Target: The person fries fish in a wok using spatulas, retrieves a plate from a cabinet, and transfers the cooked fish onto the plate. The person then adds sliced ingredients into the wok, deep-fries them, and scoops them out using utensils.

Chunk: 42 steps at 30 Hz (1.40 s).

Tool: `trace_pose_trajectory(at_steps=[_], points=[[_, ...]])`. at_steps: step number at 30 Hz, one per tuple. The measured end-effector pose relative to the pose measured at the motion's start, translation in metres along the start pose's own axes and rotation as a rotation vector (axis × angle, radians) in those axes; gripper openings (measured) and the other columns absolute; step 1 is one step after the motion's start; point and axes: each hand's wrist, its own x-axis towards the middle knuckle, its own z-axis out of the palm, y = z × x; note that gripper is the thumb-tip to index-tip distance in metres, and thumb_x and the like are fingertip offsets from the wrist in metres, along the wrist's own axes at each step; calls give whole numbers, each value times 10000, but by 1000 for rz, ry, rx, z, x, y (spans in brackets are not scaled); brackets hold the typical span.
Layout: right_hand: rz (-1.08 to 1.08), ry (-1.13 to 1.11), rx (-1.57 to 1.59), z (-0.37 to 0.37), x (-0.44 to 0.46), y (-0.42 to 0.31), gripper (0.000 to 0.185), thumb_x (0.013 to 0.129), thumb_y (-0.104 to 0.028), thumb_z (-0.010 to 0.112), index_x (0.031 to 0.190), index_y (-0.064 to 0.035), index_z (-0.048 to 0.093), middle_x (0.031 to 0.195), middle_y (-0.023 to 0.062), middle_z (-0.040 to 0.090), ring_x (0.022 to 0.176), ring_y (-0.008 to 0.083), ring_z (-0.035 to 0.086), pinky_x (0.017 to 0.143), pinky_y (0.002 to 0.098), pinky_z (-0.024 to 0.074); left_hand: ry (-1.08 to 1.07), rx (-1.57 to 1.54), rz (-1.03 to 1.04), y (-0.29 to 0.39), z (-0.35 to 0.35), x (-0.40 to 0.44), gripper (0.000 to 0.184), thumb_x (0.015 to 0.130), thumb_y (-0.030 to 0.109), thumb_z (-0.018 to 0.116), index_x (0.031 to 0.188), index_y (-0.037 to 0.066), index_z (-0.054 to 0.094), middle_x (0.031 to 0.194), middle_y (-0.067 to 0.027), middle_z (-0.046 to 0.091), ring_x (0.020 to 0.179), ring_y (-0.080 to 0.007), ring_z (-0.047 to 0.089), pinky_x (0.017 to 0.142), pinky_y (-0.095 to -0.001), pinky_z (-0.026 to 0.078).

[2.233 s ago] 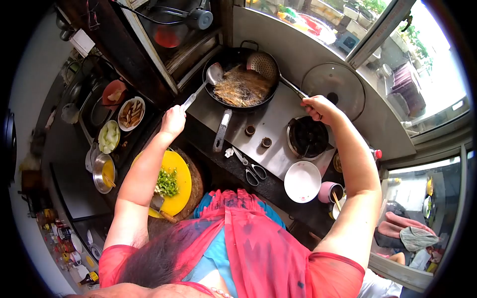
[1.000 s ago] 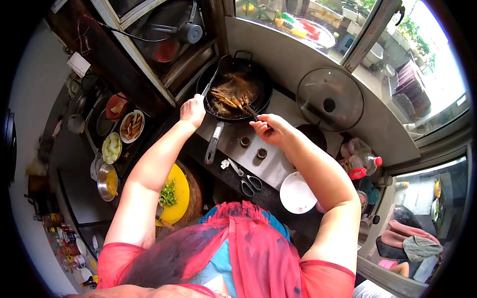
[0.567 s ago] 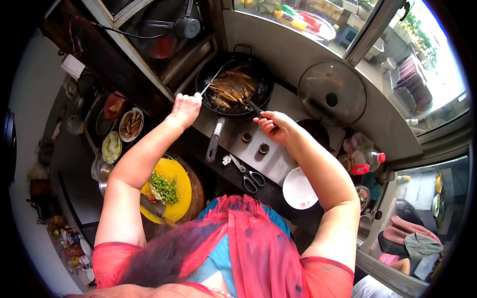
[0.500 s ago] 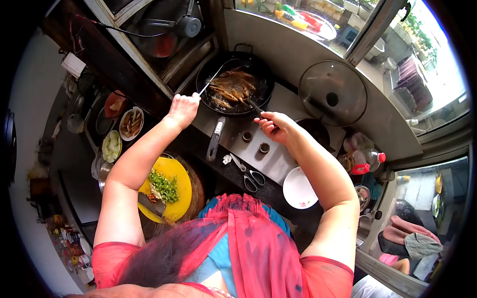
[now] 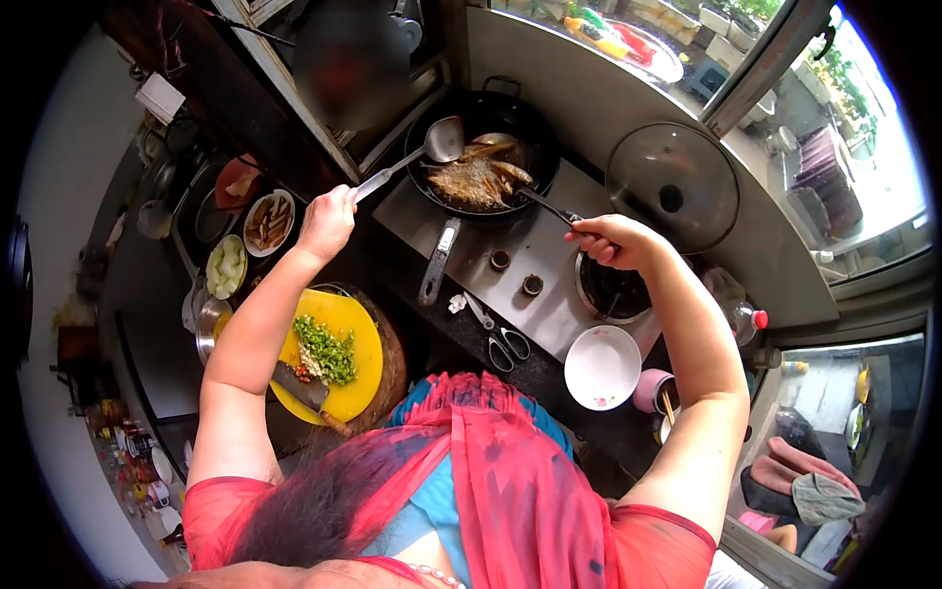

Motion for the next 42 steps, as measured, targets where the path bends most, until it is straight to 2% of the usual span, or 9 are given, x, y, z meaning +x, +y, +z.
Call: trace_pose_trajectory(at_steps=[3, 7, 11, 14, 15, 18, 21, 24, 42], points=[[74, -58, 64, 1, -2, -1, 229, 938, -222, 468, 985, -5, 525, 580, -71, 355, 422, -6, 280, 323, 126, 227, -32, -70, -119, -2, -9, -4, 322, 910, 260, 424, 767, 14, 575, 752, -219, 604, 770, -407, 581, 696, -478, 455], [91, -136, 147, 8, 11, 6, 244, 928, -230, 488, 1012, -3, 525, 580, -76, 357, 416, -12, 298, 309, 117, 251, -12, -220, -234, -17, -6, -5, 364, 911, 283, 432, 733, 9, 590, 711, -197, 606, 728, -373, 588, 684, -428, 459], [93, -162, 218, 25, 23, 16, 233, 934, -227, 475, 989, -5, 519, 593, -73, 359, 418, -13, 301, 304, 118, 249, 13, -405, -323, -29, -2, -5, 349, 935, 250, 440, 685, 34, 556, 558, 3, 440, 511, -109, 395, 491, -289, 338], [34, -162, 207, 34, 27, 24, 224, 940, -224, 460, 968, -8, 513, 602, -69, 355, 422, -12, 296, 308, 121, 238, -49, -470, -411, -32, -8, -2, 378, 918, 272, 431, 701, 5, 585, 618, -117, 536, 593, -207, 499, 596, -339, 407], [22, -168, 210, 39, 28, 26, 216, 947, -223, 444, 956, -14, 500, 605, -66, 349, 426, -12, 291, 313, 124, 223, -48, -475, -401, -31, -10, -1, 369, 918, 265, 433, 702, 5, 583, 621, -108, 531, 593, -195, 490, 596, -333, 405], [-37, -163, 228, 45, 34, 32, 211, 950, -224, 438, 954, -19, 489, 604, -65, 346, 429, -11, 291, 316, 126, 216, -10, -559, -326, -29, -8, -1, 326, 950, 238, 418, 711, 55, 541, 545, 48, 387, 465, -45, 322, 429, -219, 259], [-43, -176, 254, 44, 33, 39, 201, 947, -217, 440, 957, -21, 482, 605, -60, 351, 424, -10, 290, 311, 130, 214, 0, -593, -321, -23, -15, -3, 318, 952, 239, 417, 721, 58, 539, 548, 54, 381, 462, -38, 310, 424, -209, 248], [-22, -196, 267, 41, 29, 43, 194, 943, -209, 447, 958, -19, 481, 604, -58, 355, 418, -9, 288, 308, 128, 216, 14, -598, -381, -25, -22, -5, 348, 936, 243, 426, 719, 8, 564, 619, -65, 495, 578, -149, 439, 571, -310, 383], [-24, -234, 566, 51, 2, 44, 221, 950, -203, 435, 943, 13, 482, 578, -49, 370, 380, -11, 301, 263, 121, 249, 63, -677, -375, -21, -23, -8, 340, 951, 217, 406, 725, 5, 544, 551, -34, 430, 505, -116, 395, 484, -293, 336]])
